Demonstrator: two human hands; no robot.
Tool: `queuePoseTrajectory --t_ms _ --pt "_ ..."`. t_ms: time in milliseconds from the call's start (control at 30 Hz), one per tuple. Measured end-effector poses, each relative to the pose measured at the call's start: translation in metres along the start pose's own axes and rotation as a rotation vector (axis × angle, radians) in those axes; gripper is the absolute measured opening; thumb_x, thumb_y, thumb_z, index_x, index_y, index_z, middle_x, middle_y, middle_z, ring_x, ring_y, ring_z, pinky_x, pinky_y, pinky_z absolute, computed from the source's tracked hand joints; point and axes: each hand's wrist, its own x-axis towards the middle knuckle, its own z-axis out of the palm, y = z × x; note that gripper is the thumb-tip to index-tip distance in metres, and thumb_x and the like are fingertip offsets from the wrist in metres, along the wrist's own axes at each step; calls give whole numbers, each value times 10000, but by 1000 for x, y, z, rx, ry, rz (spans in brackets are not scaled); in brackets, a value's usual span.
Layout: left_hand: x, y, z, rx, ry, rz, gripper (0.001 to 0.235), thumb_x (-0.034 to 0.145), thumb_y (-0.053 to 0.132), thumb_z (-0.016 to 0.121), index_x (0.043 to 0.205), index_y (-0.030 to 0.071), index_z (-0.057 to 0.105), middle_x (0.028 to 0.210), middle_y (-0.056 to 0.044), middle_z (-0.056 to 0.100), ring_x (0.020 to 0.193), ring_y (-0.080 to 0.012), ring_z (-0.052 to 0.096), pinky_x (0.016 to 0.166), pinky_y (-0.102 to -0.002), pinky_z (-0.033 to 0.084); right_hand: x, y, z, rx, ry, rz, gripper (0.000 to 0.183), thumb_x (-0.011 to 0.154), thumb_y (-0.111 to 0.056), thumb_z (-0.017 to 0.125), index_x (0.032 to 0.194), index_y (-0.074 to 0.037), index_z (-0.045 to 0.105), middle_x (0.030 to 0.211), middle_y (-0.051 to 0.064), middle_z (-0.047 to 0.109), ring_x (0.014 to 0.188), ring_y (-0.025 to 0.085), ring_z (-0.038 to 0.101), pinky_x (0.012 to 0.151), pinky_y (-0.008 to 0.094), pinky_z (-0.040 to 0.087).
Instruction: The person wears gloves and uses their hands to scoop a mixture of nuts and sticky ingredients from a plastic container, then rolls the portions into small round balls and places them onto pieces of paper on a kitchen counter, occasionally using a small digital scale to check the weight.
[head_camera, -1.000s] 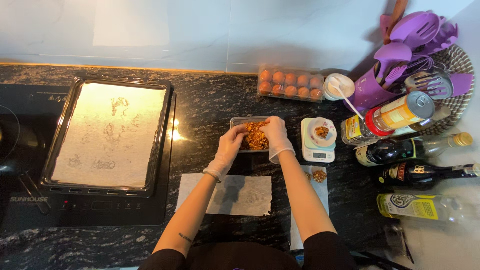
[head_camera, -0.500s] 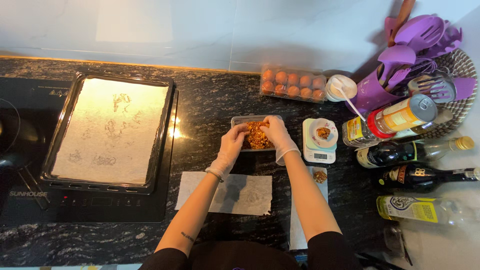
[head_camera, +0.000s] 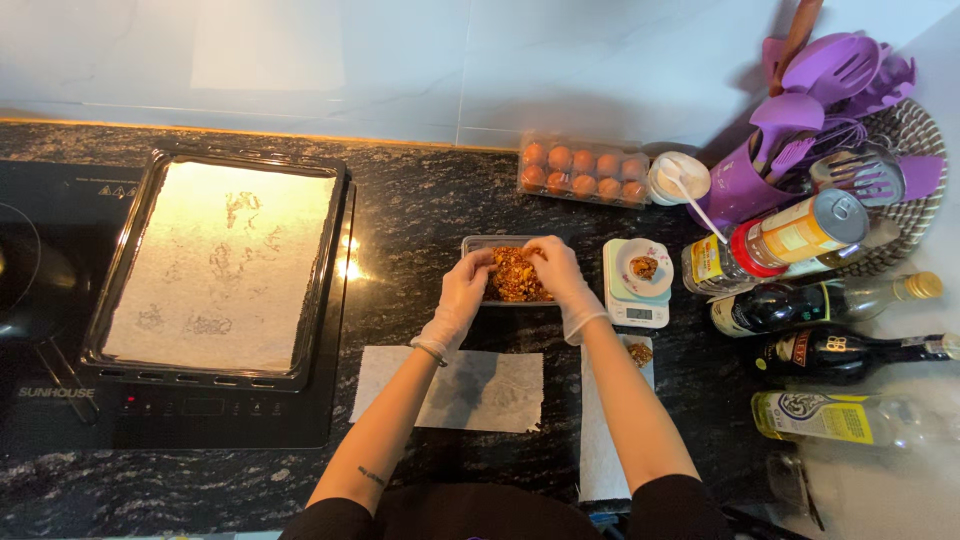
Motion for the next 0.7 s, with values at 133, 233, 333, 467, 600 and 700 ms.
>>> queuePoseTrajectory --t_ms 133,233,333,467,600,700 --pt "-7 32 4 304 -17 37 396 984 109 647 1368 31 588 1291 -151 683 1104 -264 704 925 -330 564 -10 -3 -19 670 -201 312 256 948 -59 689 1189 22 715 1110 150 712 973 206 685 833 307 548" --pt "-8 51 19 383 -40 400 534 911 157 782 1381 20 568 1327 -184 644 1177 -315 671 978 -377 547 -17 -12 -38 1014 -407 383 313 948 -62 649 1244 38 648 1136 104 692 1028 156 683 896 274 569" --pt "-6 61 30 432 -143 519 599 869 155 771 1413 32 552 1355 -169 638 1182 -336 659 968 -387 566 -19 -13 -42 1138 -487 414 347 972 -74 632 1297 45 616 1162 90 682 1029 162 665 894 288 550" --pt "-11 71 38 578 -107 611 551 860 62 725 1387 37 568 1382 -172 634 1192 -368 648 949 -396 579 -19 -9 -42 1222 -449 447 334 972 -71 628 1287 36 638 1167 128 685 1053 212 670 938 326 563" --pt "-14 65 39 668 -97 522 350 997 89 684 1327 53 571 1300 -129 680 1106 -335 705 858 -384 602 -22 -9 -45 1387 -366 513 313 990 -115 613 1241 71 624 1193 133 689 1111 228 686 1014 386 589" --pt "-16 52 43 692 -44 557 381 1009 37 608 1384 20 546 1326 -166 669 1082 -330 724 844 -379 614 -20 -4 -34 1306 -275 566 327 1010 -116 599 1280 66 629 1195 131 695 1079 224 680 971 373 567"
